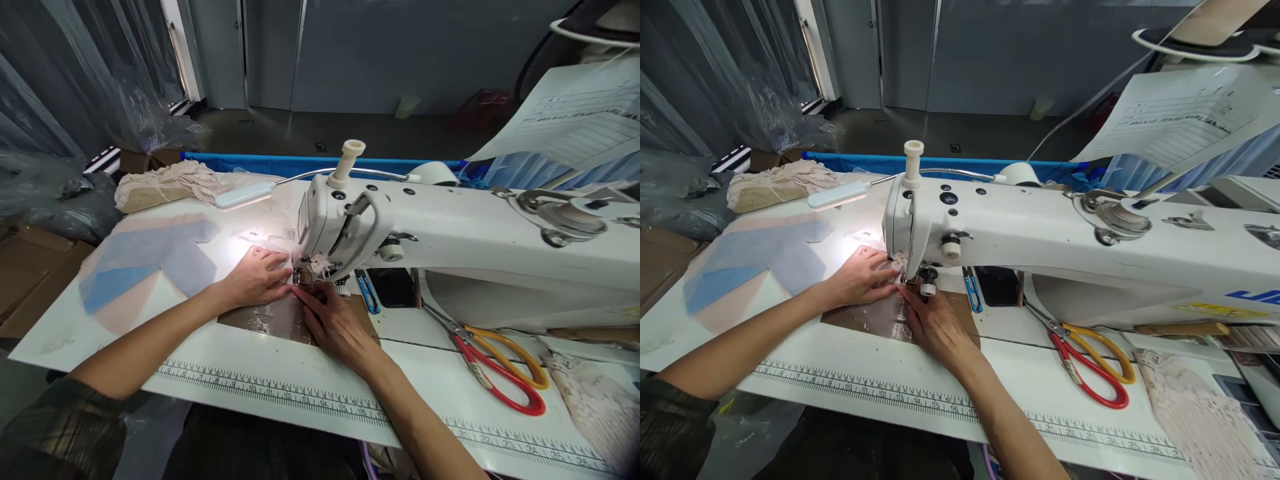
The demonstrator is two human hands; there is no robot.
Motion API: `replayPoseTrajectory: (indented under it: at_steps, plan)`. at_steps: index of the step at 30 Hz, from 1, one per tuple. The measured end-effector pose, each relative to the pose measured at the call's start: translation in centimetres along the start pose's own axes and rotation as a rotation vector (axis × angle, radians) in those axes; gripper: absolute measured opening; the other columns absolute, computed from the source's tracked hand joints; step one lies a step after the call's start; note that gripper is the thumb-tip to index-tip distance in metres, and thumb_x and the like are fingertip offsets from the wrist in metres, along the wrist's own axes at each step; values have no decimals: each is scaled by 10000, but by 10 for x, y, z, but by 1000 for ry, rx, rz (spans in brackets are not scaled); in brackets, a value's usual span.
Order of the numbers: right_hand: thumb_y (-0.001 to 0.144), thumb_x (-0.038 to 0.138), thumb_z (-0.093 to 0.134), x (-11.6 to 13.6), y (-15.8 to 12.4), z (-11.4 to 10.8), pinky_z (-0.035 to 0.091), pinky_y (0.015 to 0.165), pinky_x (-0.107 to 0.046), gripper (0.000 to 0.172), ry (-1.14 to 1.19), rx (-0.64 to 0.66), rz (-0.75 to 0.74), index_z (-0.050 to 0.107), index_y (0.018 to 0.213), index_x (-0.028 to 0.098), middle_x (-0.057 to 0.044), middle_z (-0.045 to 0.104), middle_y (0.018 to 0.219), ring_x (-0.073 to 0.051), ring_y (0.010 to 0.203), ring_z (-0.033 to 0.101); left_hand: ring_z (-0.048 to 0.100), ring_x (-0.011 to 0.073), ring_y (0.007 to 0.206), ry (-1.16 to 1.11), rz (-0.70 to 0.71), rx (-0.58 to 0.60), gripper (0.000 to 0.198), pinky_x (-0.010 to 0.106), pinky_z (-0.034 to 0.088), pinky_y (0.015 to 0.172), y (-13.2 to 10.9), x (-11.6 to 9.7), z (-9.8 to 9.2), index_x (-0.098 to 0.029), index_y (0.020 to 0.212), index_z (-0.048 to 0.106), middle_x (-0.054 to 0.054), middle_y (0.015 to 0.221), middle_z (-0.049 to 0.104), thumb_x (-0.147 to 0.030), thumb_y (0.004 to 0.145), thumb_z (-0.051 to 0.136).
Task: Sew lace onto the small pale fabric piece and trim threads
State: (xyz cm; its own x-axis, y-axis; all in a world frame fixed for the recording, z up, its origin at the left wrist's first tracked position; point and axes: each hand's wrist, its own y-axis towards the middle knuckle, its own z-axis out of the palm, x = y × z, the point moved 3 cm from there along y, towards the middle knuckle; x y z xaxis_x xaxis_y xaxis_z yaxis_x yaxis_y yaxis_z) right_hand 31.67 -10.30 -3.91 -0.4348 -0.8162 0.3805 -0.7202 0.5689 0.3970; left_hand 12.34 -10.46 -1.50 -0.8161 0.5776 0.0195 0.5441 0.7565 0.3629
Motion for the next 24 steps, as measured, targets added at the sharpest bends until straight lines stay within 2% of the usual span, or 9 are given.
replayPoseTrajectory:
  at_steps: [2, 5, 7, 10, 12, 14, 17, 19, 24]
  plan:
    - [959, 220, 430, -1, 0, -3, 590, 799, -424, 392, 27, 15, 39, 554, 1331, 214, -154, 527, 1151, -239, 954, 621, 594, 219, 901, -76, -37, -11, 312, 391, 467, 812, -1, 5, 2, -230, 1026, 714, 87, 938, 646, -454, 921, 524]
    - [935, 191, 451, -4, 1, -10, 588, 754, -373, 375, 94, 17, 116, 612, 1271, 217, -117, 600, 1038, -212, 852, 649, 625, 202, 934, -202, -73, -53, 301, 362, 506, 832, -1, 14, 2, -228, 1014, 721, 78, 1007, 663, -448, 913, 542]
    - [922, 194, 457, -7, 3, -16, 578, 738, -345, 335, 146, -41, 170, 668, 1181, 218, -93, 635, 981, -201, 826, 654, 640, 180, 953, -299, -131, -134, 285, 330, 528, 840, 0, 22, -4, -210, 998, 714, 70, 1044, 675, -402, 932, 513]
    - [886, 185, 459, -10, 6, -23, 561, 737, -321, 294, 205, -140, 235, 717, 1025, 217, -73, 658, 970, -196, 857, 655, 664, 155, 888, -381, -194, -240, 267, 296, 551, 796, 1, 29, -22, -173, 959, 701, 68, 995, 702, -315, 950, 476]
    - [861, 179, 458, -11, 8, -25, 551, 701, -309, 274, 227, -161, 267, 726, 910, 215, -60, 660, 917, -188, 818, 650, 668, 153, 835, -377, -120, -171, 252, 288, 554, 755, 1, 22, -33, -157, 927, 701, 71, 945, 709, -272, 945, 478]
    - [849, 188, 460, -11, 9, -25, 541, 671, -302, 265, 244, -162, 286, 724, 833, 212, -55, 658, 876, -185, 784, 642, 666, 157, 829, -369, 12, 6, 228, 289, 550, 749, -3, 7, -40, -157, 902, 706, 69, 921, 709, -243, 938, 498]
    - [846, 203, 462, -10, 9, -24, 531, 652, -291, 280, 263, -161, 306, 739, 885, 213, -60, 666, 898, -182, 777, 640, 662, 175, 884, -436, 153, 222, 148, 307, 547, 794, -15, -15, -40, -161, 938, 708, 76, 964, 703, -247, 899, 594]
    - [843, 204, 464, -10, 8, -22, 524, 628, -279, 299, 264, -154, 314, 745, 946, 215, -59, 667, 898, -175, 755, 640, 655, 177, 902, -518, 166, 236, 151, 300, 549, 792, -23, -21, -34, -153, 950, 706, 89, 1001, 689, -267, 863, 659]
    - [840, 184, 457, -10, 9, -20, 523, 615, -284, 313, 252, -133, 319, 753, 938, 215, -59, 664, 874, -170, 712, 639, 643, 148, 843, -598, 98, 101, 189, 266, 541, 737, -33, -18, -19, -153, 821, 722, 83, 933, 677, -263, 913, 600]
